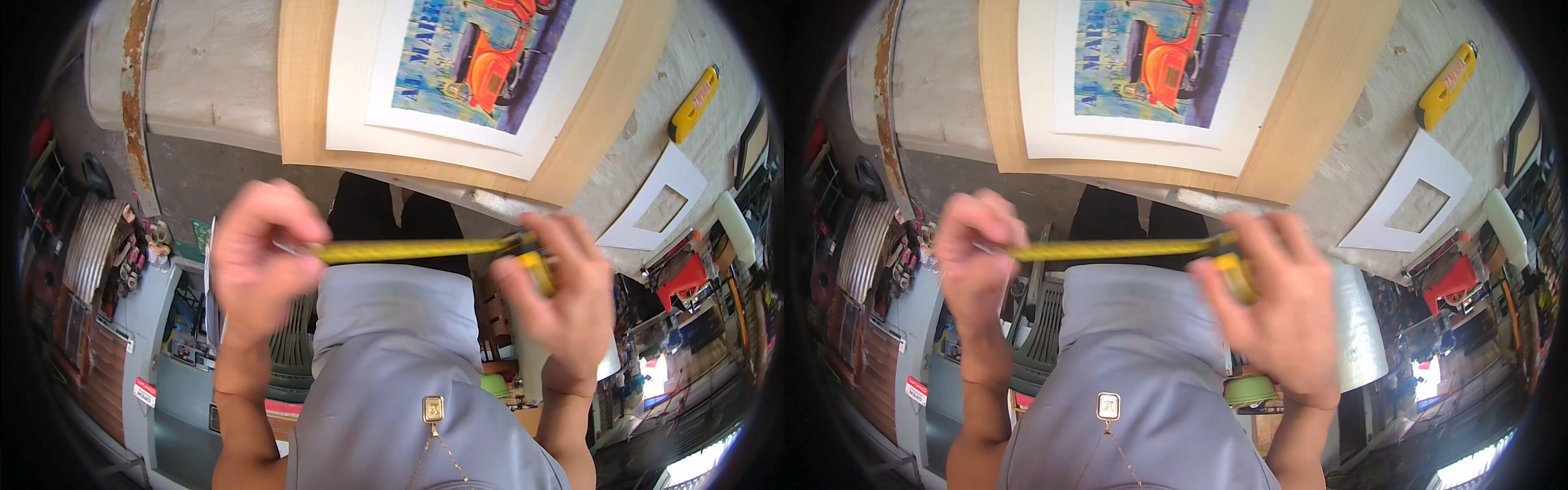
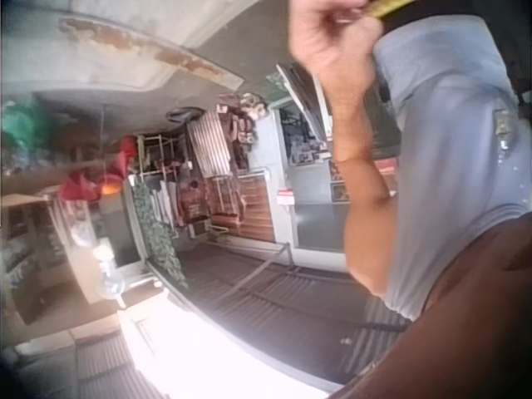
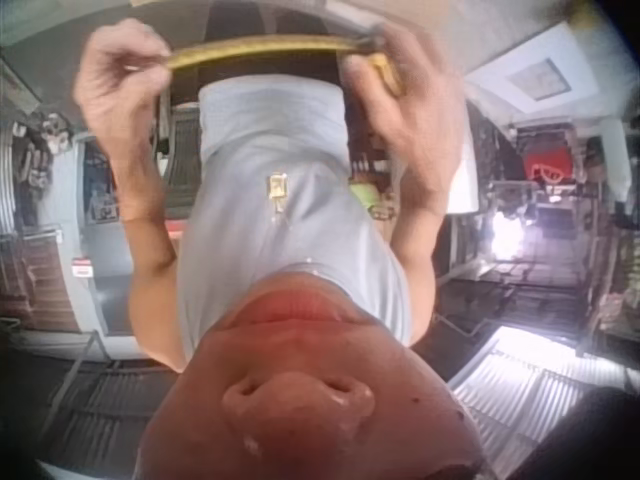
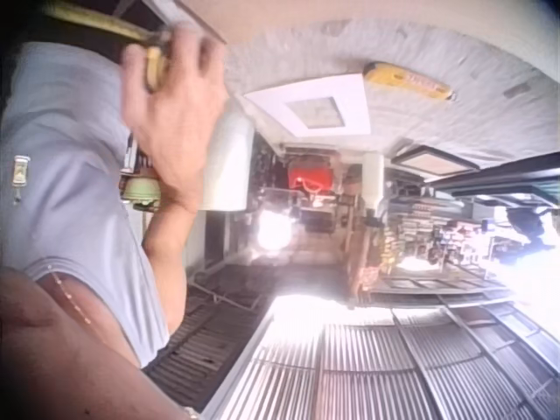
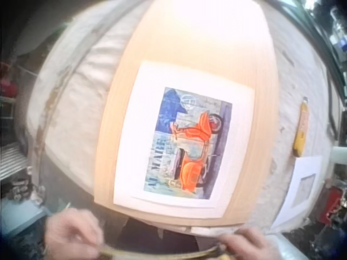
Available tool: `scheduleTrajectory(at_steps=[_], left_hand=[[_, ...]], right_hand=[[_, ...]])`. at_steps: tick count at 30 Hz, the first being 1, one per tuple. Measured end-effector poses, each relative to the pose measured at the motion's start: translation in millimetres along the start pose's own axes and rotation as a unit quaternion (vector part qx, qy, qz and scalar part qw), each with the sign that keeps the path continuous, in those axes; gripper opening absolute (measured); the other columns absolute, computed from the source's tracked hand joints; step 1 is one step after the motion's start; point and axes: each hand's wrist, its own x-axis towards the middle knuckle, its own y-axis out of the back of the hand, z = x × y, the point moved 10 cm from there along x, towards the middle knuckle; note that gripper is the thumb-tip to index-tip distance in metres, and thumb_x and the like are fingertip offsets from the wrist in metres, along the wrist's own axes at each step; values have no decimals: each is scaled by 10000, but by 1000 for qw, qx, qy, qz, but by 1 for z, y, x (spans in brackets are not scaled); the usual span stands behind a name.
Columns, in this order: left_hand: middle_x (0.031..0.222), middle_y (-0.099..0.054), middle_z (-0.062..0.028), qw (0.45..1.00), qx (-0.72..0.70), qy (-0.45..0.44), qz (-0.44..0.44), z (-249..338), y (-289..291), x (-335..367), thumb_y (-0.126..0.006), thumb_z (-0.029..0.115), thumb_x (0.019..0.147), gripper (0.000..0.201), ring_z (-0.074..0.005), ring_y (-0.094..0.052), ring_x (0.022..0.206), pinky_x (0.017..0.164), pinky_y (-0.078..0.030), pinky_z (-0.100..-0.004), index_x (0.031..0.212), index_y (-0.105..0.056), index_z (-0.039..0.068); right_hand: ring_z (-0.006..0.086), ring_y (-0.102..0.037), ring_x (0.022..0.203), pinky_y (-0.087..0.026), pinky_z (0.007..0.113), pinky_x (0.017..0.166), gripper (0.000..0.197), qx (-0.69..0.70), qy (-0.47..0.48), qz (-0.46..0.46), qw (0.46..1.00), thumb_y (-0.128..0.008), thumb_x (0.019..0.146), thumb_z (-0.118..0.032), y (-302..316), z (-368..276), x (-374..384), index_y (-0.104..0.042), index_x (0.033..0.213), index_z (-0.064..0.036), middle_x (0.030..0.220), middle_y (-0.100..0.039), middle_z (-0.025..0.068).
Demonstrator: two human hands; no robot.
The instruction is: The person measures a framed artwork and a separate piece of matboard using a tape measure, then marks the matboard with a pen at measured intervals. The person uses a ruler to draw straight lines on the matboard.
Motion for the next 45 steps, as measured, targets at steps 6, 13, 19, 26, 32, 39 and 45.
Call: scheduleTrajectory(at_steps=[6,13,19,26,32,39,45], left_hand=[[700,-445,53,936,286,-93,183,36,91,42,-766,256,904,343,-16,-355,630,557,-276,-186,800,-513,50],[618,-356,72,894,395,-76,197,40,99,64,-791,325,878,445,-35,-295,591,510,-235,-217,735,-468,52],[618,-341,77,883,444,-56,142,46,91,71,-867,390,780,576,-31,-291,582,496,-233,-214,702,-387,80],[631,-301,90,895,420,-34,143,44,91,77,-922,341,703,631,-22,-276,577,499,-217,-205,658,-337,108],[650,-300,94,904,406,-33,128,42,96,80,-911,307,717,606,-19,-271,586,510,-207,-198,667,-338,114],[668,-303,91,907,404,-47,108,40,99,78,-909,307,724,594,-20,-281,603,521,-212,-197,684,-348,117],[729,-423,62,927,355,-27,119,32,111,65,-918,311,700,506,-41,-359,648,546,-261,-206,768,-473,79]], right_hand=[[309,-656,896,-498,378,811,283,-192,-86,141,967,-670,881,-206,71,62,13,-676,1103,-31,1023,-673,141],[298,-647,861,-485,368,775,311,-240,-135,97,957,-667,915,-341,68,69,34,-699,1052,-64,936,-684,128],[280,-650,813,-485,364,739,362,-238,-161,76,955,-687,898,-392,69,68,37,-718,1018,-52,898,-694,121],[278,-650,805,-486,362,732,409,-226,-174,71,956,-713,869,-434,68,69,37,-729,980,-41,878,-694,124],[305,-660,822,-493,376,737,411,-224,-157,71,959,-725,853,-436,67,67,39,-735,972,-42,886,-700,131],[301,-659,784,-496,386,710,400,-220,-146,80,961,-739,839,-436,64,64,38,-743,938,-49,854,-700,117],[289,-658,782,-498,374,700,362,-207,-112,115,965,-772,817,-397,71,57,31,-742,919,-52,832,-699,104]])
